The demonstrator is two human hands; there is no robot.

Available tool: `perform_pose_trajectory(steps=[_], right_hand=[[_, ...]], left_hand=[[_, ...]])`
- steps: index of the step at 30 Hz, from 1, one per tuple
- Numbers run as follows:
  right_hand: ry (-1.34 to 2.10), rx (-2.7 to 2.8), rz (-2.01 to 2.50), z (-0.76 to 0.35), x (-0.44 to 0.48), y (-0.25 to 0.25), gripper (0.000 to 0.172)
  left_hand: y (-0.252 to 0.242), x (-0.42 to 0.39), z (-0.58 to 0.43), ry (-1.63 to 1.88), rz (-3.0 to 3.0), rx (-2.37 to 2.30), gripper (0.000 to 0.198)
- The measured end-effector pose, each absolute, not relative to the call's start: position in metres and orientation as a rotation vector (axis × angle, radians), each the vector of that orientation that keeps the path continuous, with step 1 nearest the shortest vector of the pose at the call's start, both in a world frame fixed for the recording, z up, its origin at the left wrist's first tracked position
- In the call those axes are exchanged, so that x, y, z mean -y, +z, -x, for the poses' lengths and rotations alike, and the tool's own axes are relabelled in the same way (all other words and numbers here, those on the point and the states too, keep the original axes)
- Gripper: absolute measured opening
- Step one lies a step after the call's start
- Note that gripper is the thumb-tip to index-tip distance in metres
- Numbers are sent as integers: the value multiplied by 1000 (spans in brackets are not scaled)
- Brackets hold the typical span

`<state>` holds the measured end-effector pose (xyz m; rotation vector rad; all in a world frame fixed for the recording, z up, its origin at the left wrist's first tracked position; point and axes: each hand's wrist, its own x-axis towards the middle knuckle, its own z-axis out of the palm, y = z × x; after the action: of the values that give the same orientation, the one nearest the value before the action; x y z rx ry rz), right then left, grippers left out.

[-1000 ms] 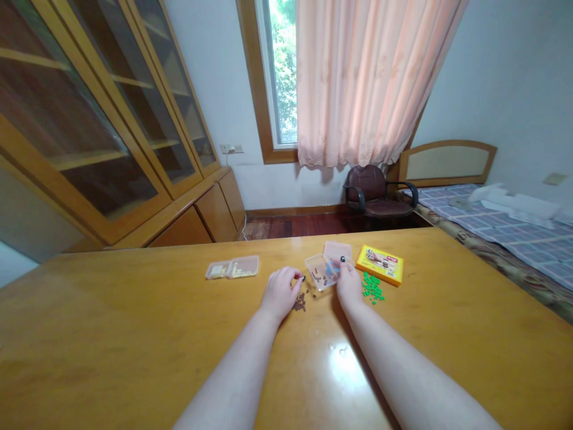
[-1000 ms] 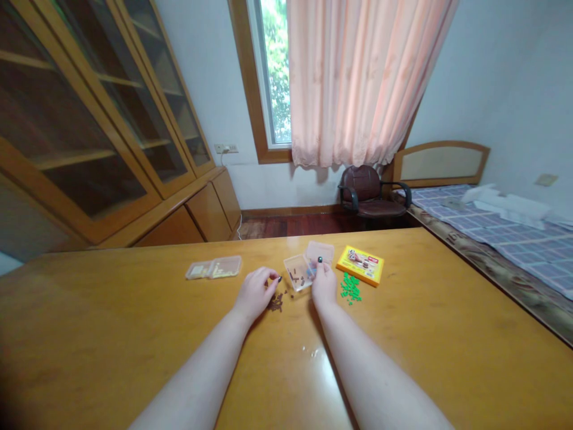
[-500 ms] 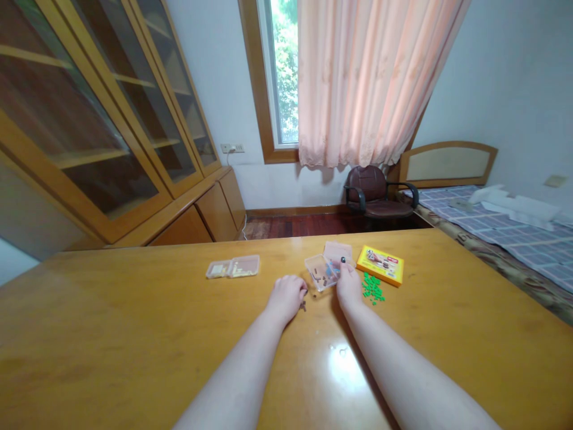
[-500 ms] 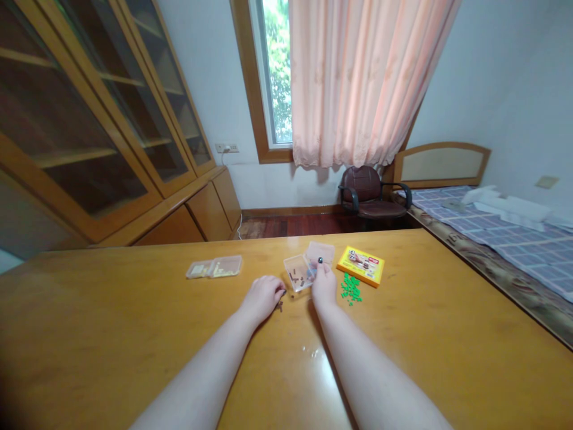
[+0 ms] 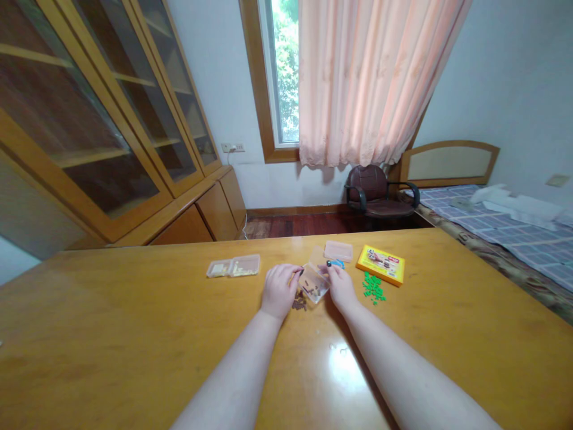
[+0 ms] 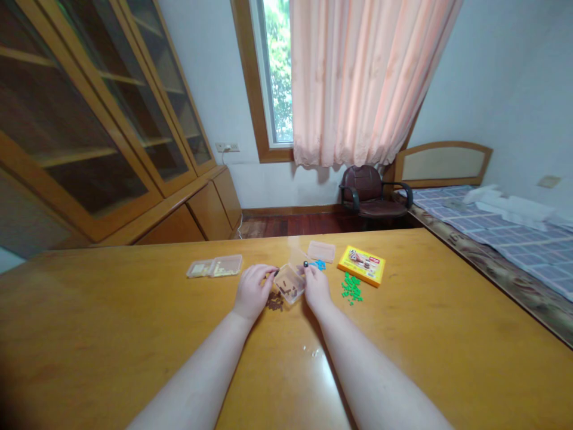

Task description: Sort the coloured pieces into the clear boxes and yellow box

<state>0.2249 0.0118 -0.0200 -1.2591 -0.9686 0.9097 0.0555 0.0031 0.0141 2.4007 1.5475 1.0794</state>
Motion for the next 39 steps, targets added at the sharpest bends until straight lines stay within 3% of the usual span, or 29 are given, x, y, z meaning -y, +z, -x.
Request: perform_pose_trajectory(steps=[7, 14, 24, 29, 35, 39], right_hand=[[832, 773, 1298, -233, -13, -15, 44], [820, 666, 1319, -236, -13, -10, 38], [821, 752, 1321, -234, -14, -19, 41], [834, 773, 1332, -237, -15, -19, 41], [864, 1005, 1340, -230, -12, -19, 40], [865, 1163, 1315, -226, -10, -19, 42]], left_hand=[[15, 0, -61, 922, -2451, -1453, 20], [10, 3, -68, 478, -2584, -1248, 16], [3, -1, -68, 403, -2643, -1288, 9], [3, -6, -64, 536, -2579, -1372, 10], [8, -13, -50, 1198, -2326, -1556, 16], [7, -14, -49, 1080, -2398, -1479, 19]])
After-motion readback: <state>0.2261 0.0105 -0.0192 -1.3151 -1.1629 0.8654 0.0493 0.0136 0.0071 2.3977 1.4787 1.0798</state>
